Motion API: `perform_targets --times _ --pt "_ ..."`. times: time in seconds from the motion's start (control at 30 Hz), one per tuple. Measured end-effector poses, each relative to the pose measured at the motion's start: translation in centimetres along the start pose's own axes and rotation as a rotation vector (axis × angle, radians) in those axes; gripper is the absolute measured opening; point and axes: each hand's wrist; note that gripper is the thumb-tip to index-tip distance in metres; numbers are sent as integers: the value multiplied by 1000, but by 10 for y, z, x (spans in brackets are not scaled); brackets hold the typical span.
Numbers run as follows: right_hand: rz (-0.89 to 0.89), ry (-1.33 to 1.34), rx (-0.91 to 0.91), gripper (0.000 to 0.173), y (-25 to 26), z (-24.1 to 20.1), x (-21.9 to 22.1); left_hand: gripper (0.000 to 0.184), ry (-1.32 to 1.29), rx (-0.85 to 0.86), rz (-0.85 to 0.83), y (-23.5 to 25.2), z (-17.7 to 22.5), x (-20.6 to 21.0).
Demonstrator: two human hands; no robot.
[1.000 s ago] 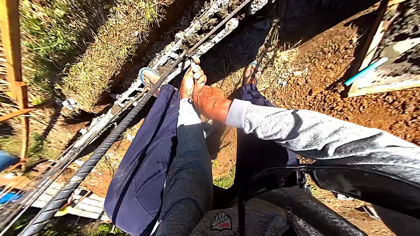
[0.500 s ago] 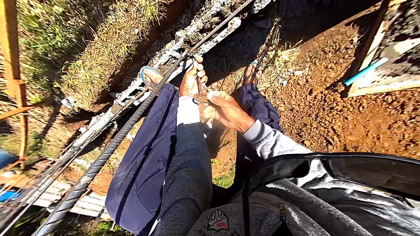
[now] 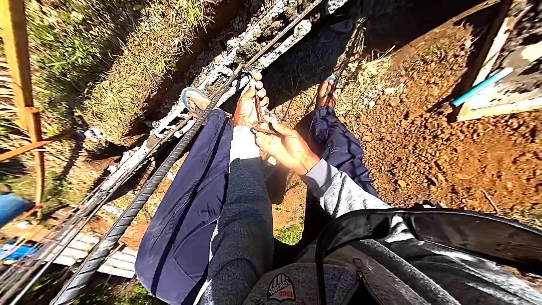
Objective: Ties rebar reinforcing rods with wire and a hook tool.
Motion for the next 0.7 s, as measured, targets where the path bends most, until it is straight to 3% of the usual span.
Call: perform_targets --times 0.07,0.17,0.23,0.3,0.4,0.63,0.7 --pt "-122 208 -13 44 17 37 -32 26 4 -7 -14 -1 3 0" --pt "-56 313 8 48 22 49 -24 26 48 -28 76 -14 4 17" --pt "52 456 -38 40 37 53 -15 29 88 -30 71 -13 6 13" --pt "4 562 -83 39 52 61 -25 30 139 -30 59 -7 8 3" --pt "-27 460 -60 21 60 63 -37 30 206 -23 109 -6 8 -2" --pt "60 228 -35 17 65 50 -50 28 230 25 157 0 3 -4" --pt "46 92 -76 23 67 42 -55 28 235 48 154 3 0 -4"
Point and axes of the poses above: each hand's wrist, its own y-axis towards the middle knuckle, its own x-axis out of the palm, z = x × y, and after that the axes turned 13 degrees about -x, right-handed
